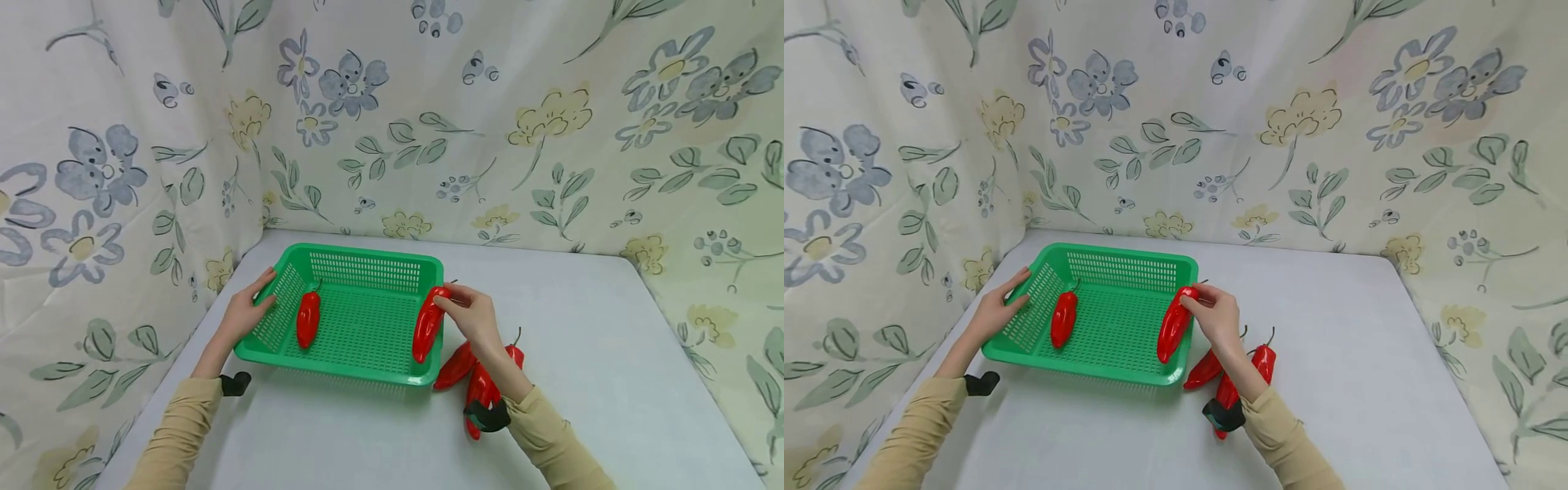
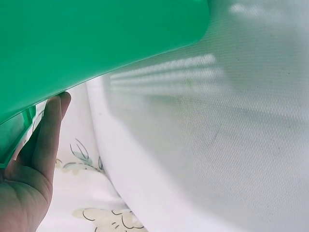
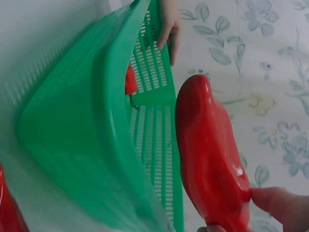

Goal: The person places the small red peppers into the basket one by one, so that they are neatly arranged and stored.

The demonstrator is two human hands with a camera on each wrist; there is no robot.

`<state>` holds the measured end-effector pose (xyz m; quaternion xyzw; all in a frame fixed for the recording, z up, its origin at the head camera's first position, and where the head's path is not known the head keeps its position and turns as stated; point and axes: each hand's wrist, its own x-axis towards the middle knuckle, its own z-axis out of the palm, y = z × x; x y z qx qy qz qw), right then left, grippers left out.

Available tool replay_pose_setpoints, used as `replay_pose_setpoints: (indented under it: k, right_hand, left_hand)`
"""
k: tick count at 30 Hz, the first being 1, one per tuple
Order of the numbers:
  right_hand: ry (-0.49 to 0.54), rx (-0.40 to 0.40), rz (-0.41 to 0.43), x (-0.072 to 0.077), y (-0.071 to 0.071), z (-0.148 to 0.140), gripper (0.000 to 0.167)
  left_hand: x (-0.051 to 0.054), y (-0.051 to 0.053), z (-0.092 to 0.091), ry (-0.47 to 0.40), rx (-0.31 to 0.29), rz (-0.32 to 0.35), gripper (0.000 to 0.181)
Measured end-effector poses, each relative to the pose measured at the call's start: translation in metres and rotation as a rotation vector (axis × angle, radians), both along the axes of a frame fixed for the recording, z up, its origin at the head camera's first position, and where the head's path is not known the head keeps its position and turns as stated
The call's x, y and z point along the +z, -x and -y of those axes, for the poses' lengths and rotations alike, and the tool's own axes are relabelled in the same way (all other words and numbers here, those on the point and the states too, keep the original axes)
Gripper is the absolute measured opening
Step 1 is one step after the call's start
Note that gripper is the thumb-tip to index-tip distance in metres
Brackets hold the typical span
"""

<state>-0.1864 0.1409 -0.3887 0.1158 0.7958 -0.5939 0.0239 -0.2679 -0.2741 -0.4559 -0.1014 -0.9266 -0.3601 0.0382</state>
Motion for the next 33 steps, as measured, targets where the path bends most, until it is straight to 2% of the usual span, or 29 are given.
replay_pose_setpoints:
  k: [6, 18, 28, 33]
  right_hand:
    - [0.041, -0.019, -0.026, -0.002, 0.005, 0.029, 0.043]
    - [0.079, -0.042, -0.145, -0.011, 0.009, 0.081, 0.038]
    - [0.119, -0.094, -0.177, -0.02, 0.017, 0.124, 0.038]
    - [0.092, -0.134, -0.189, -0.026, 0.02, 0.142, 0.038]
  left_hand:
    - [0.0, 0.0, 0.0, 0.005, -0.006, -0.009, 0.054]
    - [-0.001, 0.002, 0.0, 0.018, 0.001, -0.002, 0.054]
    - [-0.001, 0.001, 0.002, 0.027, 0.005, 0.002, 0.054]
    - [0.0, 0.001, 0.001, 0.027, 0.001, 0.003, 0.054]
